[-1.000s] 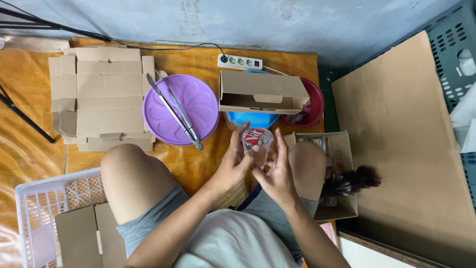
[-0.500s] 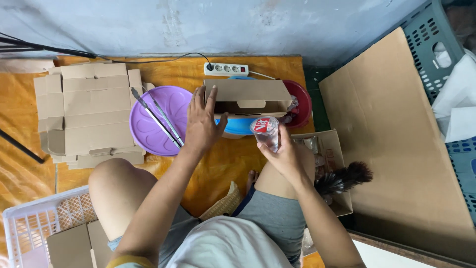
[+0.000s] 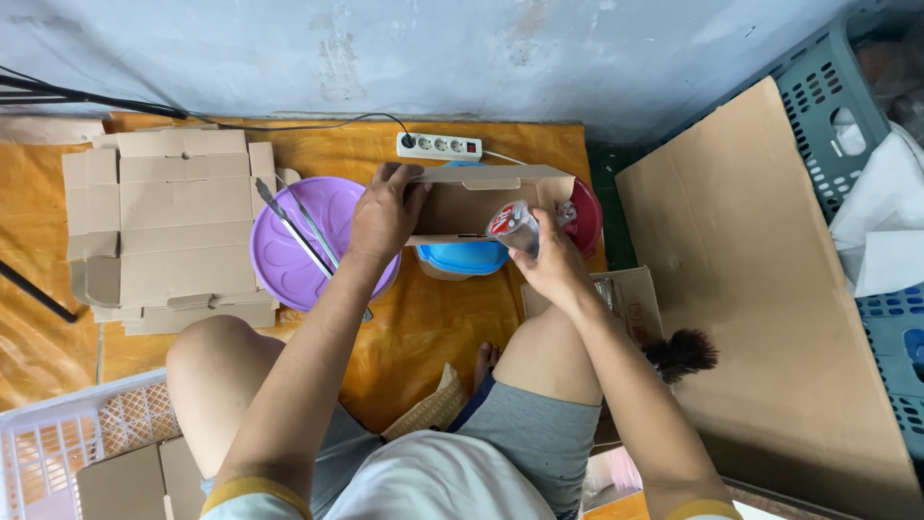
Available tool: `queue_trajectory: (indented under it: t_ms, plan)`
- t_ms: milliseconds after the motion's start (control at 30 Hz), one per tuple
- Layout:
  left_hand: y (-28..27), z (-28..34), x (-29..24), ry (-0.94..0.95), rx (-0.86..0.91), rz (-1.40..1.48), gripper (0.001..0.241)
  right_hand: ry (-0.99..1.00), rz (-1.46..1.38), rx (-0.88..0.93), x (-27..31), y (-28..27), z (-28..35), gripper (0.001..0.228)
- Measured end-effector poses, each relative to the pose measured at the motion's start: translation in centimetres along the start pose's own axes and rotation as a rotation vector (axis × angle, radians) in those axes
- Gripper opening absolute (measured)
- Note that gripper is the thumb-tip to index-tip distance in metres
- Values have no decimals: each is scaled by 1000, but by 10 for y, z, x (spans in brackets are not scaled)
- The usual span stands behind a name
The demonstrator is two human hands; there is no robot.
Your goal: Assembling a cardboard snack box and filling it with snacks using tongs.
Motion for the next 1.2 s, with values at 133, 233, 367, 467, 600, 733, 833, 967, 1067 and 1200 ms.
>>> queue_trajectory:
  t_ms: [133, 233, 367, 467, 600, 733, 833, 967, 1067, 1200]
  plan:
    - [8, -11, 10, 31, 41, -29, 18, -80, 111, 35, 20, -5, -32, 65]
    - [13, -15, 18, 44, 69, -43, 16, -80, 247, 62, 20, 2, -57, 64]
    - [7, -15, 9, 78, 82, -85, 16, -137, 404, 295, 25, 5, -68, 62]
    - [2, -15, -2, 76, 99, -82, 17, -114, 462, 389, 15, 11, -79, 63]
    - [1, -15, -7, 83, 98, -114, 18, -109, 512, 434, -5, 31, -91, 67]
    - [-2, -13, -9, 96, 88, -150, 17, -106, 502, 449, 14, 13, -74, 66]
    - [-5, -15, -10, 97, 75, -161, 18, -88, 476, 454, 17, 12, -70, 70]
    - [-5, -16, -8, 93, 66, -150, 19, -109, 463, 356, 35, -3, -56, 70]
    - [-9, -13, -10, 81, 61, -143, 22, -181, 449, 243, 32, -6, -44, 65]
    - [-7, -11, -2, 86, 79, -120, 35, -411, 139, -31, 41, -40, 6, 54]
Point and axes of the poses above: each hand's wrist, its own z-axis away from the middle knuckle, its own y-axis out of the palm, x = y × z, the point moved 7 cm from there along -z, towards the middle knuckle, and after that the axes turned 8 degrees about z, right-handed, at the moved point
